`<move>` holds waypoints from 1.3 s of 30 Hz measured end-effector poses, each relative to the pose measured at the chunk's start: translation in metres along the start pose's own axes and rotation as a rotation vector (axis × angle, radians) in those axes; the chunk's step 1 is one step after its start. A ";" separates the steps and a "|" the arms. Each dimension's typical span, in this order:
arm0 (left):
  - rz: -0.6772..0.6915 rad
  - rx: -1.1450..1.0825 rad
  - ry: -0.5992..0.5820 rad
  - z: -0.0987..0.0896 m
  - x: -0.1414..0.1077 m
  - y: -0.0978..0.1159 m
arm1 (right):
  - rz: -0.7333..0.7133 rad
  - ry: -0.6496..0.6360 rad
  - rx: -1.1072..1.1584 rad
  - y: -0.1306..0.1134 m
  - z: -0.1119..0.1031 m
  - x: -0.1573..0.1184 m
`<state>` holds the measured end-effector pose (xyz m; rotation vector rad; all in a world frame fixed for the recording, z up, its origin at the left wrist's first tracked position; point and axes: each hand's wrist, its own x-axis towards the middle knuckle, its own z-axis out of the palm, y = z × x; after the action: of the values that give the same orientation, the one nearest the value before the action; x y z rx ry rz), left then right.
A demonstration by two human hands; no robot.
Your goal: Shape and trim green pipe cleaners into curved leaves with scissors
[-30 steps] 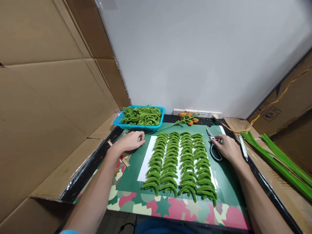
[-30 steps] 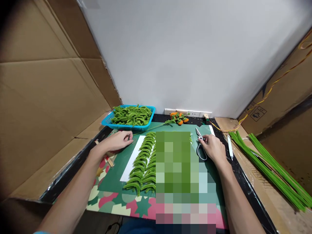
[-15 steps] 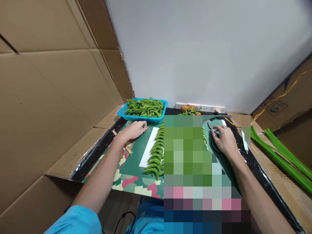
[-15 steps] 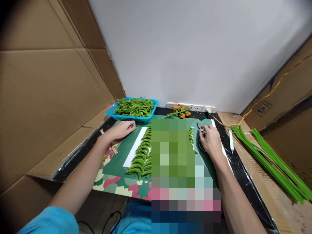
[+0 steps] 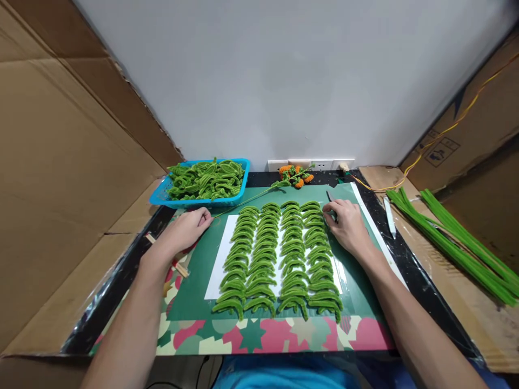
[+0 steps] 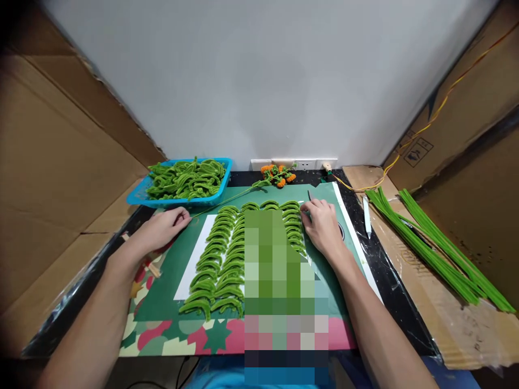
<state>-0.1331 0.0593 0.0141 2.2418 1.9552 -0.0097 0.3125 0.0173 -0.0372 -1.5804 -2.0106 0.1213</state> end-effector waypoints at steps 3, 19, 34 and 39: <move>-0.009 0.015 -0.012 0.002 0.002 -0.003 | 0.014 -0.021 -0.014 0.001 -0.003 0.002; 0.058 0.053 0.022 0.009 0.003 0.015 | -0.100 -0.545 0.213 0.014 -0.049 -0.002; -0.045 0.173 -0.020 0.006 0.000 0.022 | 0.368 0.047 0.287 0.032 -0.076 -0.002; -0.055 0.120 -0.044 0.007 0.002 0.023 | 0.233 -0.720 0.496 0.008 -0.084 -0.021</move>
<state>-0.1097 0.0575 0.0095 2.2384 2.0434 -0.1866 0.3631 -0.0219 0.0220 -1.5433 -2.0279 1.3315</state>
